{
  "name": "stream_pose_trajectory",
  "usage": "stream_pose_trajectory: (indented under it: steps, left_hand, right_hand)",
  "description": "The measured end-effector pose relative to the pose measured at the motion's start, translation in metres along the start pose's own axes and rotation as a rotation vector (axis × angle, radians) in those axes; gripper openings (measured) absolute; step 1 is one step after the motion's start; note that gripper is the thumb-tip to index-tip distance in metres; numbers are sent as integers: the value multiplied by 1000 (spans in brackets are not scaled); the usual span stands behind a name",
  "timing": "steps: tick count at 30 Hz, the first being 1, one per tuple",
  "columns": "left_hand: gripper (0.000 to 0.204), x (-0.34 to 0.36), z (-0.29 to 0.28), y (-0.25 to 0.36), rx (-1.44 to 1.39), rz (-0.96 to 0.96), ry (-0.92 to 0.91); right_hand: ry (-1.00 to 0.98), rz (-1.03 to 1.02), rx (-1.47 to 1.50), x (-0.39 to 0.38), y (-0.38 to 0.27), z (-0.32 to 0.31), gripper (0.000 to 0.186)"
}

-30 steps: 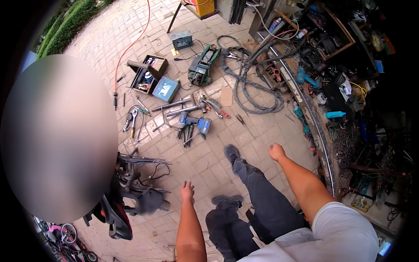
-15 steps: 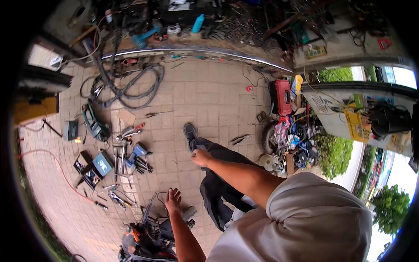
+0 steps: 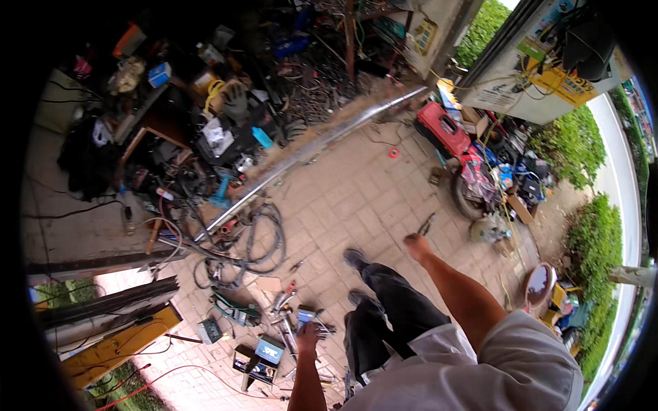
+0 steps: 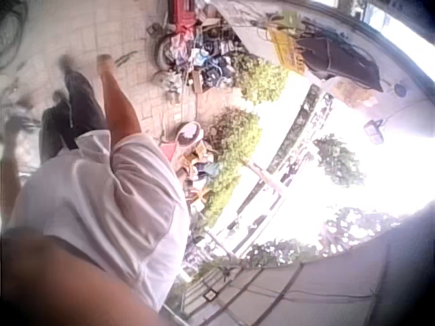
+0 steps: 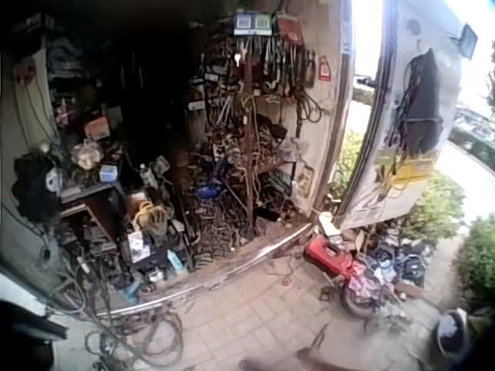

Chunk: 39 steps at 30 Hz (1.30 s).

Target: The person uses an impact wrench and a manual wrench to loosen parts on the rear wheel assembly, removes the wheel by hand, then uses an angle grinder on the frame before using pliers to manipulate small components on the rear brake area.

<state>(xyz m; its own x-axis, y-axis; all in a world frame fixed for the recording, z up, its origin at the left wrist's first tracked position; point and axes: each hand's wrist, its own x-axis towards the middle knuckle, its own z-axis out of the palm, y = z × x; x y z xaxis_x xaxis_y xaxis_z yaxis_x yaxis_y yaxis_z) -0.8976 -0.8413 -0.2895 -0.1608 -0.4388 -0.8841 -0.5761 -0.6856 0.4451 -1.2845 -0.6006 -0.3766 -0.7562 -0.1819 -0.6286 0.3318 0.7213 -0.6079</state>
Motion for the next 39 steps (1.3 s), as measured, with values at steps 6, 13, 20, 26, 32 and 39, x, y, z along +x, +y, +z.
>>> stream_pose_trajectory:
  steps: [6, 13, 20, 26, 32, 39]
  left_hand:
    - [34, 48, 36, 47, 287, 207, -63]
    - [43, 57, 80, 56, 753, 337, -177]
    - [44, 39, 93, 112, 970, 169, -171]
    - [39, 56, 134, 166, 1053, 272, -238]
    - [38, 49, 190, 207, 720, 61, -352]
    - [45, 96, 191, 238, 820, -36, -404]
  right_hand:
    - [241, 150, 53, -95, 218, -79, 22]
    - [202, 699, 91, -191, 383, -91, 9]
    - [228, 602, 273, -141, 319, -35, 11]
    - [148, 672, 489, -83, 222, -53, 11]
    - [209, 531, 127, -16, 111, -103, 28]
    - [115, 316, 821, 17, -70, -63, 36]
